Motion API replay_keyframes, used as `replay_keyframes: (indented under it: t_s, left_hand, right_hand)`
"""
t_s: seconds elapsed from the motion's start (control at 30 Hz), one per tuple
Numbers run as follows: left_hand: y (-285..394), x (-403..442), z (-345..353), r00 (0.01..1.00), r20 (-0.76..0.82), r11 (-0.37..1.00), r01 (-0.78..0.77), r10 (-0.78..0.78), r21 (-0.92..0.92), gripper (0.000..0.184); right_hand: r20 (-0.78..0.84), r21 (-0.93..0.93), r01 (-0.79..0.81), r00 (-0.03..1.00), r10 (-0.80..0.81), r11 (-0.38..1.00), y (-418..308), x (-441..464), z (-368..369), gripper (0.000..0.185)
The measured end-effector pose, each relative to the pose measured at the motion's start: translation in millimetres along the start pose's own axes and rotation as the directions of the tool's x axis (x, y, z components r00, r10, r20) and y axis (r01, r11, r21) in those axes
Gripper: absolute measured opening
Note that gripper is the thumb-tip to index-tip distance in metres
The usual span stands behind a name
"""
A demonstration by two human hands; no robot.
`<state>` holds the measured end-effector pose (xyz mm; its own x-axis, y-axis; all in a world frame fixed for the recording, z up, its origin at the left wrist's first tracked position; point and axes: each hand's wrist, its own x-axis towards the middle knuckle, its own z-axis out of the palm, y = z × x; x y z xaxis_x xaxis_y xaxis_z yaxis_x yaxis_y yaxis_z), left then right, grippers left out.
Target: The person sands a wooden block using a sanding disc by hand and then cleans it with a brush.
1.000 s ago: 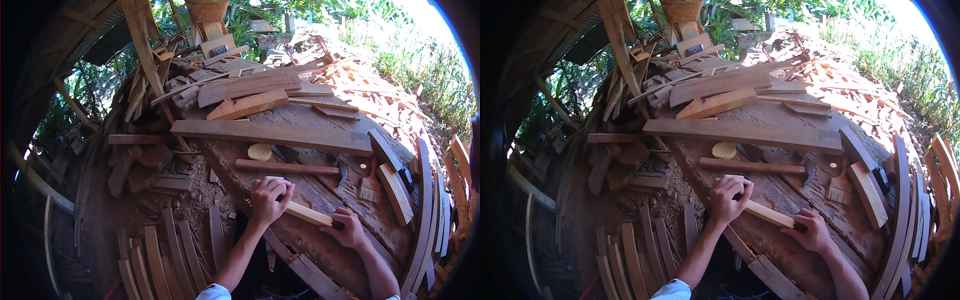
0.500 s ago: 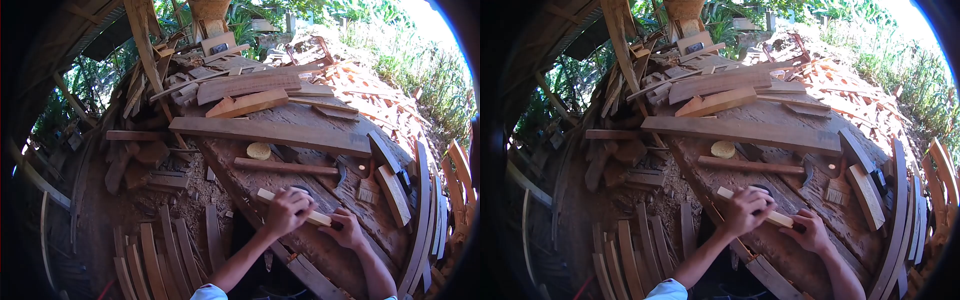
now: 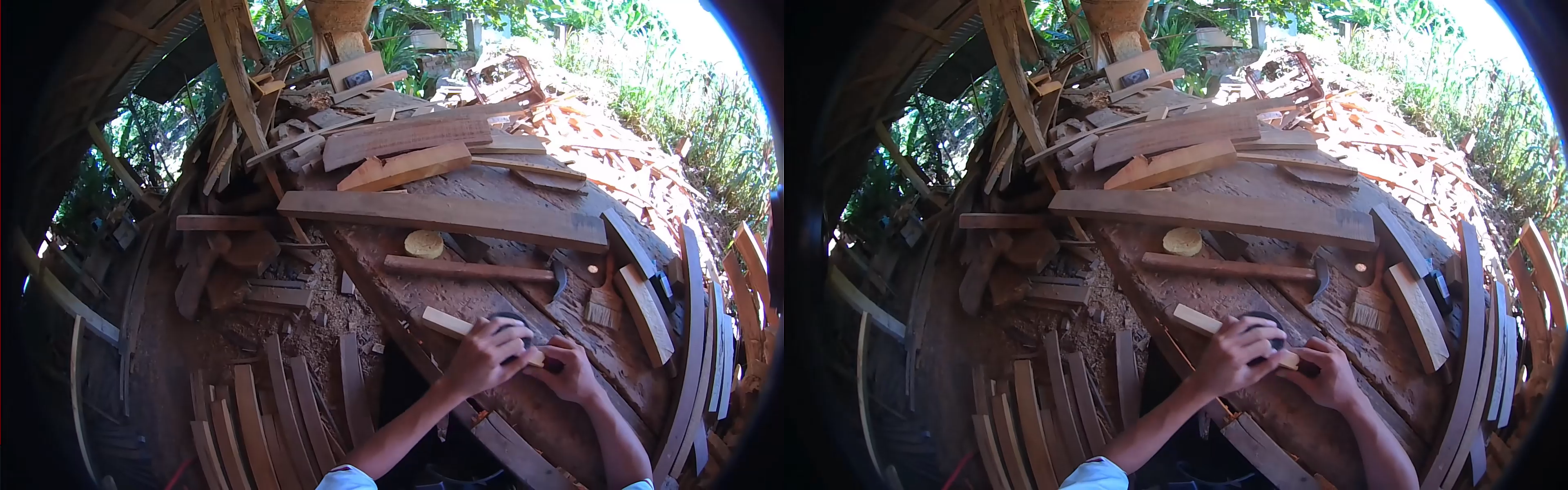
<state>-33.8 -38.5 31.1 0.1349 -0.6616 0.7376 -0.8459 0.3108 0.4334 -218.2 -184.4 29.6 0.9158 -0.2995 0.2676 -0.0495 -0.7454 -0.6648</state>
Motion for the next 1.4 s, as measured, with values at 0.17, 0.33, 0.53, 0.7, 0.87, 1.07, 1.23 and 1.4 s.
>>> replay_keyframes:
  t_s: [0.17,0.33,0.53,0.7,0.87,1.07,1.23,1.4]
  left_hand:
    - [-55,-11,-51,0.948,-0.209,0.939,0.282,-0.241,0.197,0.027]
    - [-11,-7,-15,0.983,-0.068,0.958,0.180,-0.169,0.221,0.019]
    - [-21,-17,-31,0.996,0.001,0.983,0.088,-0.090,0.163,0.017]
    - [-29,-8,-32,0.959,-0.116,0.931,0.279,-0.258,0.235,0.017]
    - [18,-5,20,0.995,0.032,0.995,0.095,-0.094,-0.031,0.017]
    - [-31,-9,-38,0.980,-0.113,0.965,0.185,-0.166,0.185,0.014]
    - [-16,-4,-21,0.967,-0.157,0.946,0.234,-0.201,0.227,0.014]
    - [21,-7,16,0.998,-0.010,0.998,0.059,-0.059,-0.036,0.015]
  right_hand:
    - [-0.001,0.004,-0.065,0.998,0.065,0.998,-13,7,0,0.035]
    - [0.019,0.062,-0.145,0.989,0.144,0.988,-19,10,-2,0.036]
    - [0.008,-0.072,-0.056,0.998,0.057,0.996,-12,4,-2,0.036]
    - [-0.017,0.041,-0.160,0.987,0.161,0.986,-18,8,1,0.028]
    - [-0.078,0.005,0.047,0.996,-0.047,0.999,3,2,3,0.023]
    - [-0.004,0.059,-0.142,0.990,0.142,0.988,-16,7,-2,0.030]
    - [-0.010,0.034,-0.134,0.991,0.135,0.990,-19,12,2,0.029]
    - [-0.042,0.030,-0.001,0.999,0.002,1.000,4,-1,3,0.023]
